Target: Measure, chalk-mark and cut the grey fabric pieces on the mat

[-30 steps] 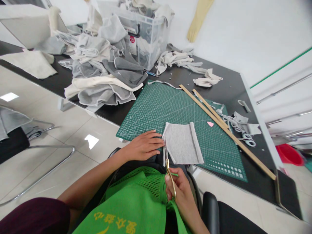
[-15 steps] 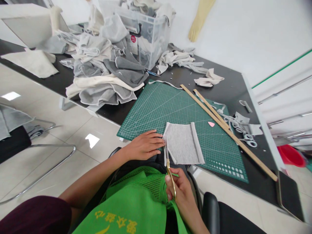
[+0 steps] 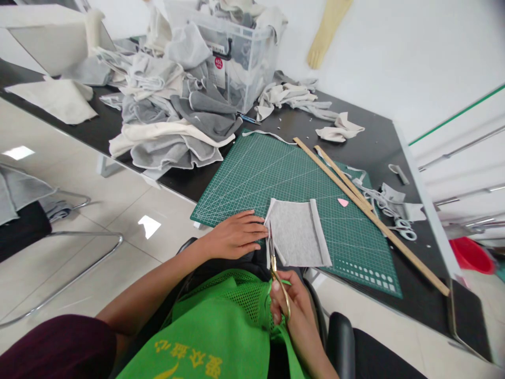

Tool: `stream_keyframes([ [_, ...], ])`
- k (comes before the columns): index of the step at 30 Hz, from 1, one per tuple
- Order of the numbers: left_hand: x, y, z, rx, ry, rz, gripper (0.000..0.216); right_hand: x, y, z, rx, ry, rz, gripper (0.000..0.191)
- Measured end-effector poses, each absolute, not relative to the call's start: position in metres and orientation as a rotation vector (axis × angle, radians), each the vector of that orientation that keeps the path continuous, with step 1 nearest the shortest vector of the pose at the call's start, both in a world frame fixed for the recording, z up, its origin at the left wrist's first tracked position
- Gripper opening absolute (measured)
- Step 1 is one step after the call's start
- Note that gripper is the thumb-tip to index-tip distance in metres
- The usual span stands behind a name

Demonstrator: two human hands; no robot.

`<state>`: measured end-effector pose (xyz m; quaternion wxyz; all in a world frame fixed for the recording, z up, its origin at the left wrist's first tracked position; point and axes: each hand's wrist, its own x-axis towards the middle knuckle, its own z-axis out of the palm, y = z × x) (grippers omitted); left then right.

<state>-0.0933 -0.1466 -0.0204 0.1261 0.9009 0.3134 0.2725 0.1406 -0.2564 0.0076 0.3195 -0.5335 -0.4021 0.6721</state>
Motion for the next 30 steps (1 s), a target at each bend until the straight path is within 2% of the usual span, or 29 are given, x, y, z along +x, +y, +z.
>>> stream_keyframes([
  [30,-0.094,-0.146,-0.023,2.59,0.87,0.816,0.041,0.137,-0.245,0.0,-1.405,-1.103,1.736,0.032],
])
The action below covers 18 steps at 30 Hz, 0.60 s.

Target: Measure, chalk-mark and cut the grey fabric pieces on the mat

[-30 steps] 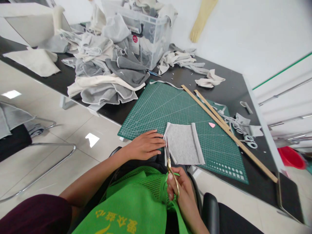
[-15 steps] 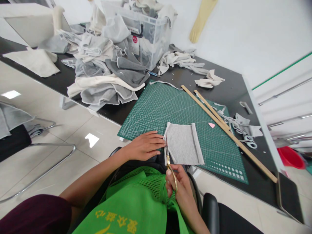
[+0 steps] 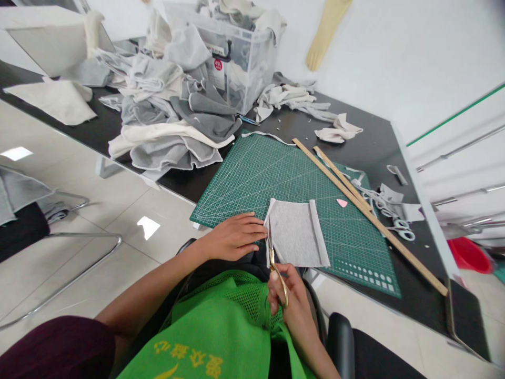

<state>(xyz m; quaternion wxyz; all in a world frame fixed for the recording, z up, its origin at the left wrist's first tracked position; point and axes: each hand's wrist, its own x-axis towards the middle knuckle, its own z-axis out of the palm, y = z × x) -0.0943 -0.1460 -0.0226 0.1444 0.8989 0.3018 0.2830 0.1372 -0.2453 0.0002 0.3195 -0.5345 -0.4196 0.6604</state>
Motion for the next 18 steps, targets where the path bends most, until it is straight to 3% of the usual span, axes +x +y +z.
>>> stream_keyframes([
  [18,-0.0944,-0.1461,-0.0207,2.582,0.852,0.818,0.04,0.1378,-0.2444,0.0049,-1.419,-1.111,1.744,0.033],
])
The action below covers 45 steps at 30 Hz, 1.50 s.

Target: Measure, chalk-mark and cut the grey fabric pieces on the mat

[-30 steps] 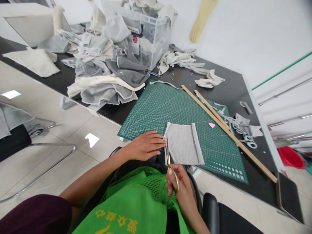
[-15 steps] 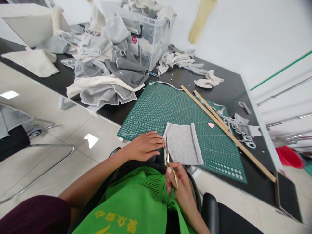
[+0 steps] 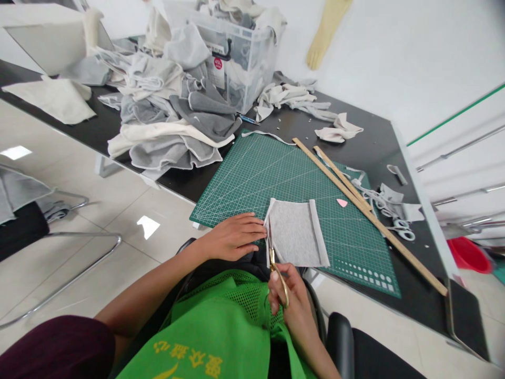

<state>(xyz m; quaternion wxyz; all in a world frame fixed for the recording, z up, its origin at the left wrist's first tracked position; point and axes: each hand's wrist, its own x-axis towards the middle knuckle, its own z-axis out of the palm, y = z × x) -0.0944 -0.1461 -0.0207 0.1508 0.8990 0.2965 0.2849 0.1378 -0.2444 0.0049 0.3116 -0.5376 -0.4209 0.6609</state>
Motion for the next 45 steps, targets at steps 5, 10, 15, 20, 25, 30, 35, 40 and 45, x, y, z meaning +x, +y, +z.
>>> stream_keyframes([
  [5,-0.094,-0.146,-0.02,2.574,0.853,0.821,0.04,0.137,-0.244,0.005,-1.408,-1.115,1.746,0.033],
  [10,-0.094,-0.146,-0.02,2.568,0.846,0.828,0.039,0.136,-0.245,0.006,-1.4,-1.123,1.743,0.034],
  [15,-0.094,-0.145,-0.018,2.561,0.851,0.827,0.039,0.134,-0.245,0.007,-1.411,-1.118,1.736,0.037],
  [20,-0.095,-0.145,-0.019,2.566,0.852,0.816,0.039,0.134,-0.248,0.006,-1.438,-1.109,1.728,0.04],
  [25,-0.094,-0.145,-0.019,2.548,0.838,0.848,0.039,0.133,-0.249,0.007,-1.459,-1.093,1.738,0.044],
  [30,-0.093,-0.145,-0.013,2.495,0.874,0.814,0.037,0.136,-0.248,0.013,-1.463,-1.081,1.758,0.045],
  [35,-0.087,-0.144,-0.008,2.337,1.032,0.858,0.03,0.139,-0.249,0.016,-1.465,-1.075,1.773,0.044],
  [40,-0.072,-0.136,-0.004,2.119,1.266,0.893,0.023,0.141,-0.251,0.013,-1.44,-1.106,1.781,0.043],
  [45,-0.062,-0.131,0.001,2.313,1.181,0.879,0.057,0.142,-0.25,0.014,-1.445,-1.108,1.796,0.042],
])
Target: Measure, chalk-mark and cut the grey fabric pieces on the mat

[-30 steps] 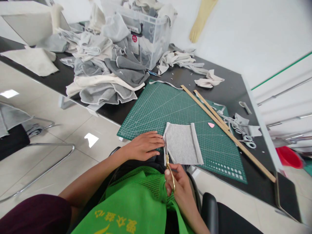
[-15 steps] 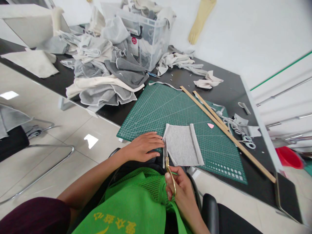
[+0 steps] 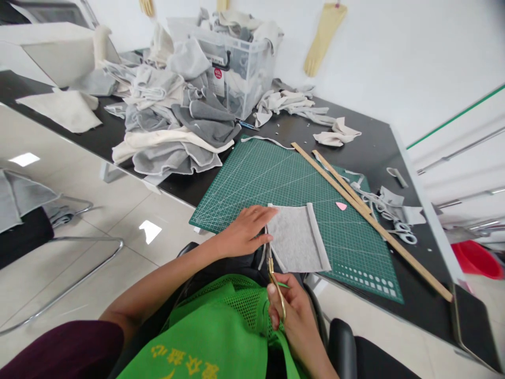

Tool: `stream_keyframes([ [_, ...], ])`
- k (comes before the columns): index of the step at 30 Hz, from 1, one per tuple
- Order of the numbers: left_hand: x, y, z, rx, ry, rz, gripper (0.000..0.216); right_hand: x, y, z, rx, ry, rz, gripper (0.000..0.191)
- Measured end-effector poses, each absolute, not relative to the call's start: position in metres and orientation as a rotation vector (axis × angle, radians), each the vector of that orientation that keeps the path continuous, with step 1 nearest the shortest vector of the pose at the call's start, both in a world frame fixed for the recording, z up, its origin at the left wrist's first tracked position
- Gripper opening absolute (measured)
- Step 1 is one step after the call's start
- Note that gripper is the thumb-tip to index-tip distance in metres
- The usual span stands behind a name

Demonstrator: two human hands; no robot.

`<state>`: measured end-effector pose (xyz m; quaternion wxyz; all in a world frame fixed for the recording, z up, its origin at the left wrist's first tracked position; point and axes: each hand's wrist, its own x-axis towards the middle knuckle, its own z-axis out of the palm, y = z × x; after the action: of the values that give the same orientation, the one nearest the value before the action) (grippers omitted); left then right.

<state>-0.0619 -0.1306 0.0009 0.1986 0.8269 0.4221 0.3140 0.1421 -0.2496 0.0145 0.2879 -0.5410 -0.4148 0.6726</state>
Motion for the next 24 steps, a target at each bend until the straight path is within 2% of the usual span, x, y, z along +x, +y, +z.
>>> stream_keyframes([
  [5,-0.063,-0.125,-0.004,2.366,1.162,0.782,0.047,0.145,-0.248,0.016,-1.437,-1.102,1.81,0.043],
  [12,-0.074,-0.117,-0.015,2.307,1.211,0.946,0.02,0.15,-0.247,0.013,-1.408,-1.092,1.85,0.043],
  [24,-0.073,-0.122,-0.013,2.349,1.297,0.782,0.02,0.163,-0.241,0.017,-1.422,-1.169,1.891,0.044],
])
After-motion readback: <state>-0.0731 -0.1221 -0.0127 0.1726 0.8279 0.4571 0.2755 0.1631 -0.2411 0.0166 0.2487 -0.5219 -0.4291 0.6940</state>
